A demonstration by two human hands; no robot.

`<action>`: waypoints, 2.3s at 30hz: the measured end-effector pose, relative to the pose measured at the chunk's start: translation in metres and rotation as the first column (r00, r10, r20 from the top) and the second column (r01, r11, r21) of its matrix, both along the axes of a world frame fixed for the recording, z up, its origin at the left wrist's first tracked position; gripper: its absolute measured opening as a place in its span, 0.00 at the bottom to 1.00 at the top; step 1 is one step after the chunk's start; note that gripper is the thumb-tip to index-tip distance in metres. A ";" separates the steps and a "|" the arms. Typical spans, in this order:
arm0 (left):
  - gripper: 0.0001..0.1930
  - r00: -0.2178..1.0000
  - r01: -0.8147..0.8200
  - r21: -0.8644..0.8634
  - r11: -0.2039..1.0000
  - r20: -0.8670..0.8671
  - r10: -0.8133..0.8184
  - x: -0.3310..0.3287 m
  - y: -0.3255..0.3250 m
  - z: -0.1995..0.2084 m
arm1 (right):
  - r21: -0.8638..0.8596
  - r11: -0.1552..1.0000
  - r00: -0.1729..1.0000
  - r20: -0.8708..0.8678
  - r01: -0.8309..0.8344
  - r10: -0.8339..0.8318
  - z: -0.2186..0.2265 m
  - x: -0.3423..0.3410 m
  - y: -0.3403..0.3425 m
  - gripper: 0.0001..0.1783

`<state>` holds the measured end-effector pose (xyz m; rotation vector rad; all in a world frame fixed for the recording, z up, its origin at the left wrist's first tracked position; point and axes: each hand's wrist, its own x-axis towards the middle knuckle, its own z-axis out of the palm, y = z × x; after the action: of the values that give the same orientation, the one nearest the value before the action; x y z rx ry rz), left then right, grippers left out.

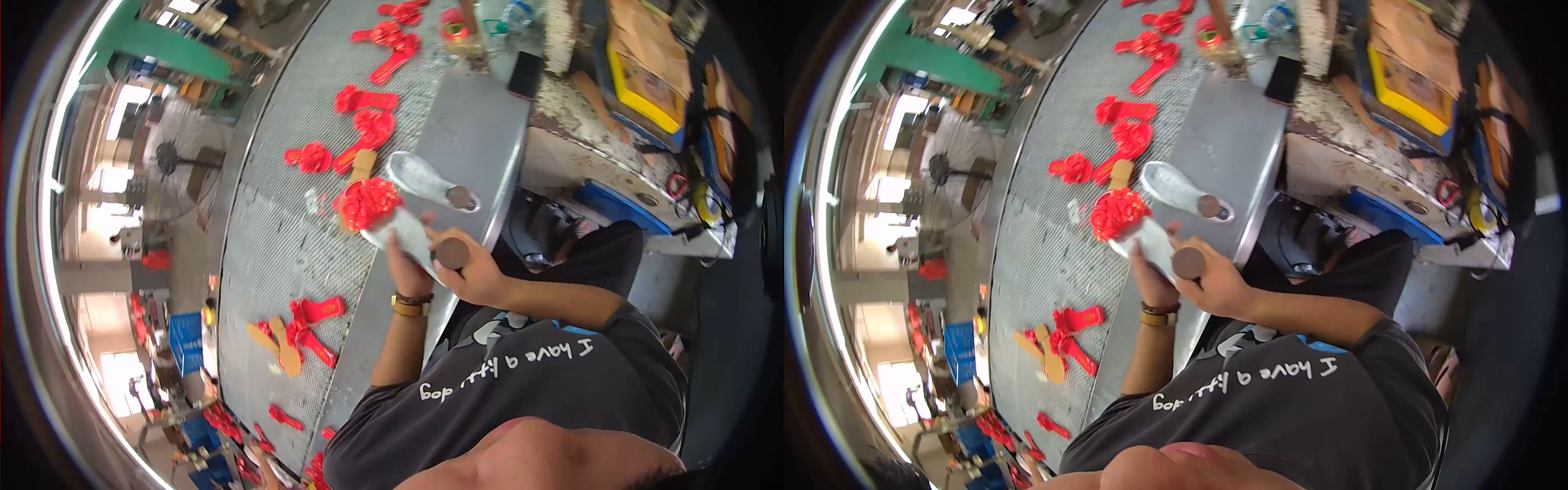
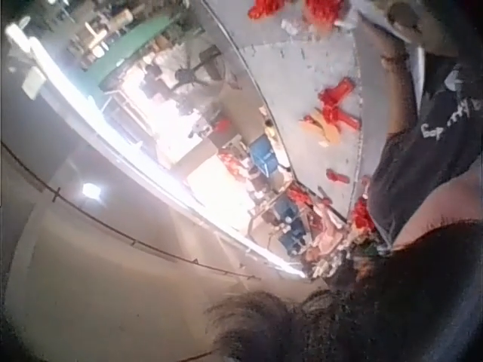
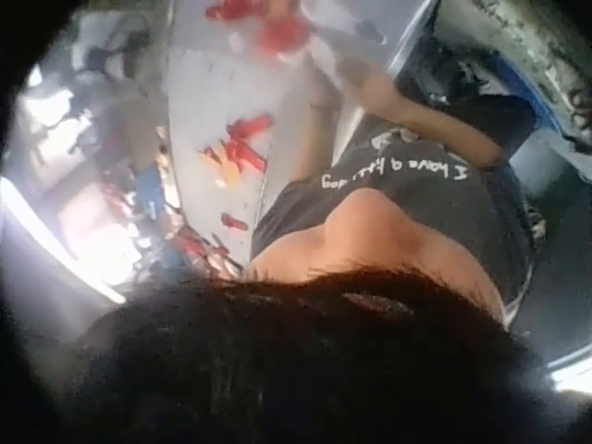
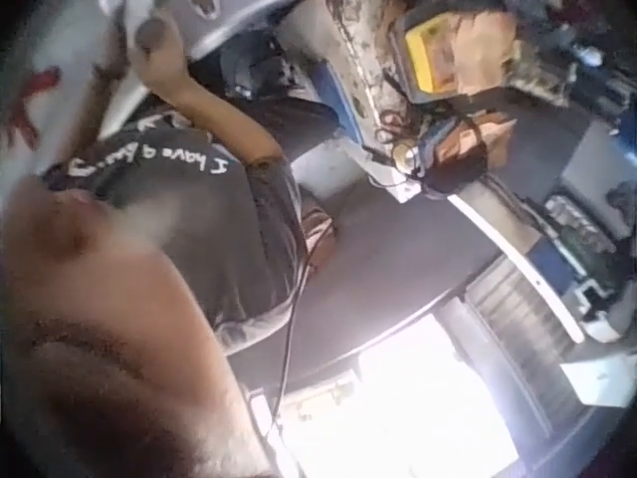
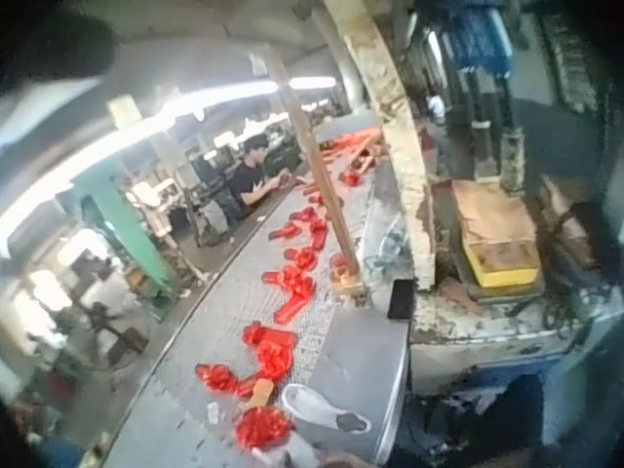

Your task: Assembling red sandals by applying glue to shoe soles and pressing floral uppers onto them using a machine.

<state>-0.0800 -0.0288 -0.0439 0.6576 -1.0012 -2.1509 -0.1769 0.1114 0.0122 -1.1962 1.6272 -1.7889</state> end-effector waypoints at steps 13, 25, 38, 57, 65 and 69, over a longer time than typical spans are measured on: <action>0.49 0.584 0.601 -0.718 0.351 0.095 -0.806 -0.203 0.101 0.078 | 0.262 0.620 0.597 0.170 0.739 -0.784 0.013 -0.149 0.116 0.25; 0.34 0.354 0.693 -0.721 0.006 0.348 0.868 -0.071 -0.141 -0.015 | 0.415 -0.185 0.272 -0.815 0.891 -0.512 0.070 -0.348 0.147 0.44; 0.36 0.244 0.844 -0.530 0.082 0.516 0.821 0.074 -0.188 -0.040 | 0.387 -0.180 0.293 -0.869 0.904 -0.400 0.093 -0.384 0.150 0.44; 0.30 0.327 0.837 -0.523 0.163 0.715 0.618 -0.077 -0.300 -0.035 | 0.176 -0.278 0.039 -0.899 0.944 -0.436 0.068 -0.539 0.218 0.50; 0.18 0.293 0.658 -0.351 0.666 0.934 0.203 -0.026 -0.234 0.028 | -0.011 -0.433 -0.137 -0.956 0.901 -0.260 0.076 -0.502 0.178 0.48; 0.23 1.000 -0.013 -0.260 0.965 0.020 0.019 0.012 -0.136 0.021 | -0.021 -0.187 -0.117 -0.843 0.982 -0.525 0.060 -0.505 0.193 0.41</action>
<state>-0.0684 -0.1646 -0.0226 0.5607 -1.2596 -1.9557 -0.6816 0.3043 0.0722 0.1489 3.7849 -0.6481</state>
